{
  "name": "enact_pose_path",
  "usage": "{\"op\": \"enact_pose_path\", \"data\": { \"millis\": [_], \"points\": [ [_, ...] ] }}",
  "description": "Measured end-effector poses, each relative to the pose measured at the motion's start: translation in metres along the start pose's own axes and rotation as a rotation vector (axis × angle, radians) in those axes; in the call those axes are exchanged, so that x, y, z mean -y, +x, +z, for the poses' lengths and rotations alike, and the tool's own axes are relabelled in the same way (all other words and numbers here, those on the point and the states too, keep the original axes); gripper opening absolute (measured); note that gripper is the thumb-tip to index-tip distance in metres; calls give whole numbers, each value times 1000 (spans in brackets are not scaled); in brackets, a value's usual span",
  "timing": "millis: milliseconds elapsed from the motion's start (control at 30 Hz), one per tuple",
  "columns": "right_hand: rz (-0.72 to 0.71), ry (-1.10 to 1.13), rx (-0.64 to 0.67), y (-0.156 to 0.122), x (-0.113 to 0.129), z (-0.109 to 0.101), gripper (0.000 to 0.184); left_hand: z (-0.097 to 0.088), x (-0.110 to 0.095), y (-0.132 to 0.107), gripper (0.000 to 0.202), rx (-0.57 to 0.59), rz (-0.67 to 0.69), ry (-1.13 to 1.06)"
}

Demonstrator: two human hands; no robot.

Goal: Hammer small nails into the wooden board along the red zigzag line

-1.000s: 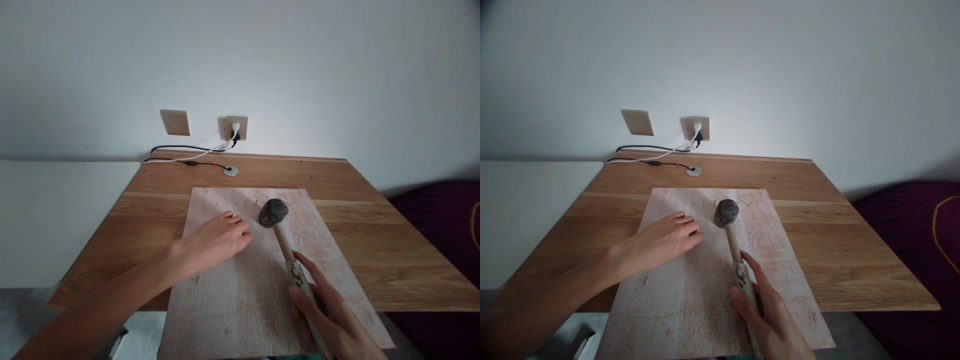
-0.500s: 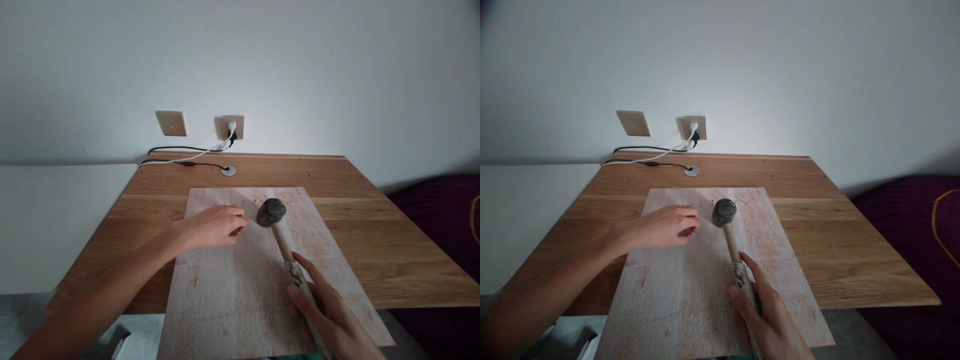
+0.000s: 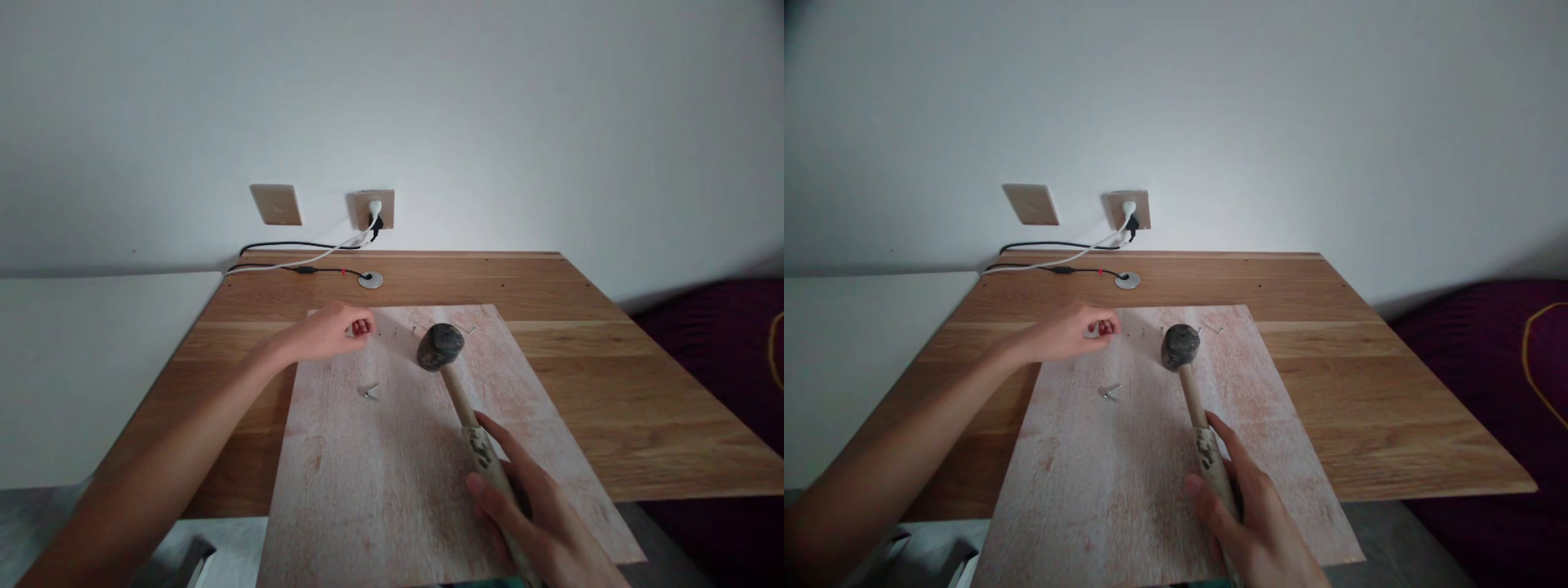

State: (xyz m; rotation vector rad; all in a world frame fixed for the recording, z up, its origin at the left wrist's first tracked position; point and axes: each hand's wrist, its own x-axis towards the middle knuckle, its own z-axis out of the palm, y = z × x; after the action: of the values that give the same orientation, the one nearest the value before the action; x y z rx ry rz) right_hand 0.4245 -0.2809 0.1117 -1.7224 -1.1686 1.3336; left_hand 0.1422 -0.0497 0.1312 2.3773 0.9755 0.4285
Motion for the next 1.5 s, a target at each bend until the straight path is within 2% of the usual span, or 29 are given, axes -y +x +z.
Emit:
{"op": "enact_pose_path", "data": {
  "millis": [167,367,533,667,967,1100,1333,1500],
  "points": [
    [11,-23,33,-1,3,-6,97,9,10,6,9,-54,1,-54],
    [6,-36,31,-3,11,-8,94,12,8,11,10,-38,8,-75],
    [17,-20,53,-2,6,-6,96,13,6,12,10,-37,1,-60],
    [2,-35,21,-2,2,-6,95,12,6,12,11,-29,10,-47],
    [6,49,34,-2,4,-4,99,18,9,13,12,-21,13,-42],
    [16,6,41,-3,6,-5,98,18,9,16,12,-16,2,-60],
    [-4,-48,48,-1,2,-9,92,27,13,17,9,-110,42,-48],
    [3,-31,65,0,-1,-10,95,36,16,15,10,-170,64,-53]
  ]
}}
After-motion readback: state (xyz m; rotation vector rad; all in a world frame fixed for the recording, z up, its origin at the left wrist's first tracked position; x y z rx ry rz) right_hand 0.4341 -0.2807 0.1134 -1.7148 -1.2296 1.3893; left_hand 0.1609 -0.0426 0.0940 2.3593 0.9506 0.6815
